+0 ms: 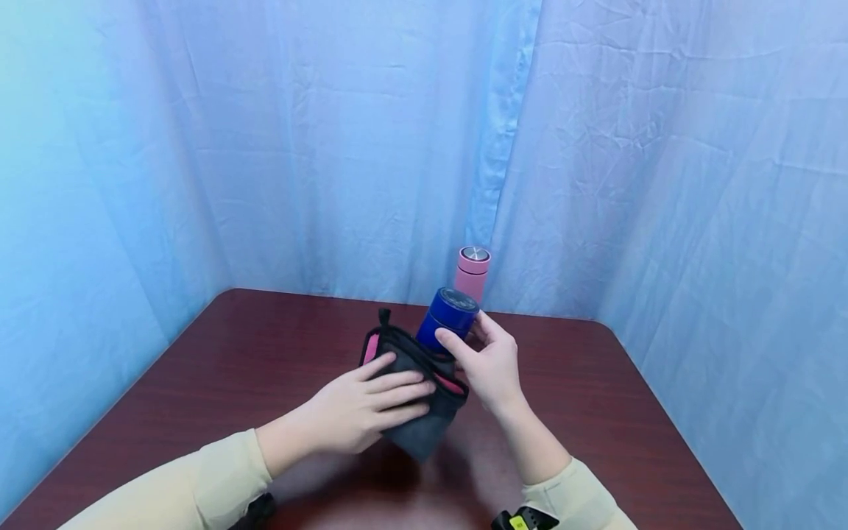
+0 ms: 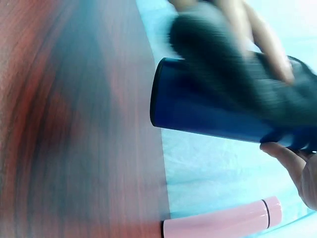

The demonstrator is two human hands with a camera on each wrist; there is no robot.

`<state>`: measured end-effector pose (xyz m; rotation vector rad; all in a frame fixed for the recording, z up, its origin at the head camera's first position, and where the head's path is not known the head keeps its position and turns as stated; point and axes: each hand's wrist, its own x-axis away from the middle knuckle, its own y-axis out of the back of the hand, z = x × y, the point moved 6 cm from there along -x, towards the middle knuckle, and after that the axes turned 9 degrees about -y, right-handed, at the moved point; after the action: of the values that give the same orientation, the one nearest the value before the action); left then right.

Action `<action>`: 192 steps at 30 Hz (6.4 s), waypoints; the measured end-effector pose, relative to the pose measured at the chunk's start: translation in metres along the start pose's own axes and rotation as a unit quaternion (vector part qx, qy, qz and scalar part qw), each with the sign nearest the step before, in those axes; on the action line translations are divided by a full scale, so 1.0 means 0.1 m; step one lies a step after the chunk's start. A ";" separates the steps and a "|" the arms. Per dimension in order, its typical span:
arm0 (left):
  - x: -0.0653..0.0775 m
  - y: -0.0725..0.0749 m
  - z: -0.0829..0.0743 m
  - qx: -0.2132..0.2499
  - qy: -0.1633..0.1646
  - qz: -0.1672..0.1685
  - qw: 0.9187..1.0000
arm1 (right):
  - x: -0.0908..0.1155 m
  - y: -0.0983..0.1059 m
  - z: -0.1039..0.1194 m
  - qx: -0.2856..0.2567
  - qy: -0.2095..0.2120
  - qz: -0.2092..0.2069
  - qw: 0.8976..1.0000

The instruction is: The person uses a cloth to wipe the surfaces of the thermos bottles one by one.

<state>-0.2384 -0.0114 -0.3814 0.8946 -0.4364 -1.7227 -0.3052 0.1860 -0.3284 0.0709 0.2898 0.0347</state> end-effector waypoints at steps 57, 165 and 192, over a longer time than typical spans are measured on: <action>0.36 -0.30 0.63 0.672 0.568 -0.197 0.432 | 0.20 -0.28 0.10 0.091 0.164 0.088 0.978; -0.02 0.10 0.30 0.076 0.165 -0.089 0.979 | 0.00 0.00 0.04 0.028 0.062 0.018 0.998; -0.04 -0.14 -0.21 -0.008 -0.126 0.061 0.990 | -0.05 0.05 0.08 0.026 0.039 -0.001 0.999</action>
<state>-0.2314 0.0001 -0.4037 0.6278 -0.6297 -1.7295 -0.3075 0.1903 -0.3195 0.1214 0.3695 0.0275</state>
